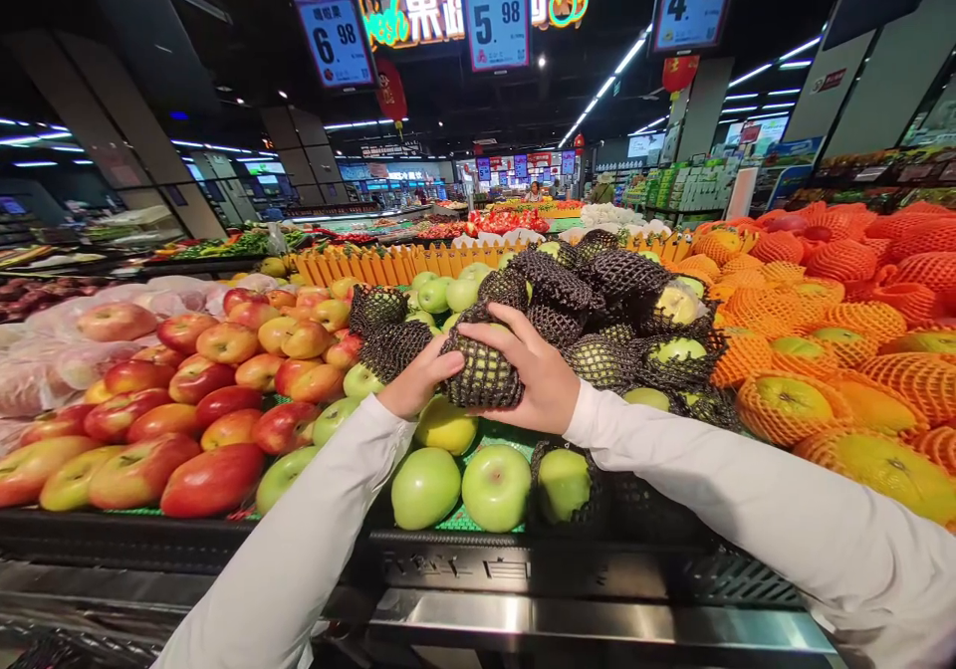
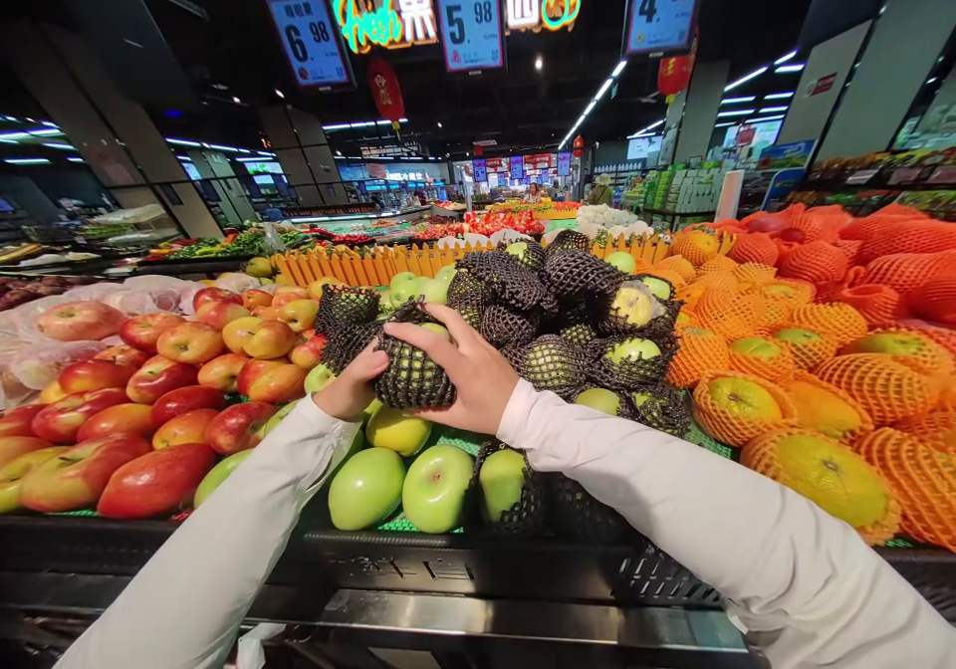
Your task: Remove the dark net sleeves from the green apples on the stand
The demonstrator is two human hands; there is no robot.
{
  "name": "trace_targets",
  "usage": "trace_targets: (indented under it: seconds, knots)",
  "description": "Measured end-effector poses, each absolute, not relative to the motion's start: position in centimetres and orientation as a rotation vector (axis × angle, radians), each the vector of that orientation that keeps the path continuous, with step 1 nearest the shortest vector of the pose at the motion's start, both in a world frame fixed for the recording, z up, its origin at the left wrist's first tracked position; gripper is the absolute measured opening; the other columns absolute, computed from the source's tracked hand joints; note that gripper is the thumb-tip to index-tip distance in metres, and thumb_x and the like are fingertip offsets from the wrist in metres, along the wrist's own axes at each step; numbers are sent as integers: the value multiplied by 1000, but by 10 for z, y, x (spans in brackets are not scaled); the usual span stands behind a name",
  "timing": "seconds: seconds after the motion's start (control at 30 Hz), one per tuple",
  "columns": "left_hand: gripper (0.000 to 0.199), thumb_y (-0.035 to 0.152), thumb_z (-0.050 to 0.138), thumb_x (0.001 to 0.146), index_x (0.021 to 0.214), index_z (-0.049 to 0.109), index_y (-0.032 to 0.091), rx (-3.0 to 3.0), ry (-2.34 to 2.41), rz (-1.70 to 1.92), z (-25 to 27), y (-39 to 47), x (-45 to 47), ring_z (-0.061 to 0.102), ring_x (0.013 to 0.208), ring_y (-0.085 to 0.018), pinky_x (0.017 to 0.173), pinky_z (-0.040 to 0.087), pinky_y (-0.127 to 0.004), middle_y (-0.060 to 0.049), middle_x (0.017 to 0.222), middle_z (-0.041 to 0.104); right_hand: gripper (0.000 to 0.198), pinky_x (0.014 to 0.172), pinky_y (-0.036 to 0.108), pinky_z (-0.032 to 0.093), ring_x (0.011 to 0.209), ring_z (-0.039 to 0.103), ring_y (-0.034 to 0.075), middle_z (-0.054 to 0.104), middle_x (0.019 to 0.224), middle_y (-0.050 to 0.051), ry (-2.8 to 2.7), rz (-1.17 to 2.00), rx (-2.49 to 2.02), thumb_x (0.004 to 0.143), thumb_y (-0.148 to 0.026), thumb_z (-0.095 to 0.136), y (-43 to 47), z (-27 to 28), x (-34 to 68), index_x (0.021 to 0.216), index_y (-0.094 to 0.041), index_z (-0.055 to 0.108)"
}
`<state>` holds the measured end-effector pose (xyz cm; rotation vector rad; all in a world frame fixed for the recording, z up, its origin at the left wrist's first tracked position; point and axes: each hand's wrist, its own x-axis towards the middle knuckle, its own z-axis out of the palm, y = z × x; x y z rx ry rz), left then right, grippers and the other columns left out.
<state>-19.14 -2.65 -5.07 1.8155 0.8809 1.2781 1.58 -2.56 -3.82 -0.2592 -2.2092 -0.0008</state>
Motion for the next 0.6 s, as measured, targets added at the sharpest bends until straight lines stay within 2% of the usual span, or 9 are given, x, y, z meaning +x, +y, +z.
trace_targets:
  seconds: [0.07, 0.17, 0.27, 0.37, 0.5, 0.6]
  knots:
    - [78, 83, 54, 72, 116, 67, 19, 1822, 937, 1206, -49, -28, -192, 63, 110, -33, 99, 51, -46, -11, 106, 69, 75, 116, 47, 41, 138, 44, 28, 46, 140, 12, -2144, 45, -282, 76, -36, 76, -24, -39, 16, 141, -27, 40]
    - [77, 84, 48, 78, 116, 66, 19, 1984, 1006, 1084, -34, -35, -192, 61, 113, -31, 102, 49, -45, -11, 108, 69, 75, 114, 47, 42, 130, 50, 27, 50, 133, 10, -1993, 68, -386, 71, -33, 78, -23, -39, 15, 136, -27, 41]
    - [62, 70, 63, 78, 110, 67, 18, 2218, 1060, 815, -15, -46, -191, 63, 106, -27, 99, 50, -42, -9, 110, 69, 74, 114, 49, 41, 127, 50, 27, 50, 132, 11, -1811, 41, -500, 73, -37, 77, -22, -37, 15, 135, -25, 37]
    - [50, 53, 78, 71, 104, 68, 16, 2339, 1010, 420, -7, -56, -187, 64, 102, -24, 97, 49, -36, -7, 108, 70, 78, 114, 53, 39, 129, 48, 29, 46, 135, 13, -1673, 2, -580, 74, -44, 77, -20, -32, 17, 135, -25, 33]
    - [69, 54, 89, 54, 111, 69, 19, 2363, 949, -62, -12, -62, -181, 62, 103, -26, 96, 47, -34, -5, 111, 70, 80, 116, 55, 36, 131, 45, 30, 42, 136, 13, -1572, -61, -582, 75, -46, 77, -19, -26, 21, 136, -25, 30]
    - [80, 61, 90, 46, 113, 69, 22, 2473, 967, -138, -20, -64, -174, 59, 106, -28, 99, 43, -36, -4, 111, 69, 80, 116, 54, 36, 130, 46, 30, 43, 135, 12, -1571, -86, -545, 75, -45, 78, -19, -26, 21, 136, -25, 31]
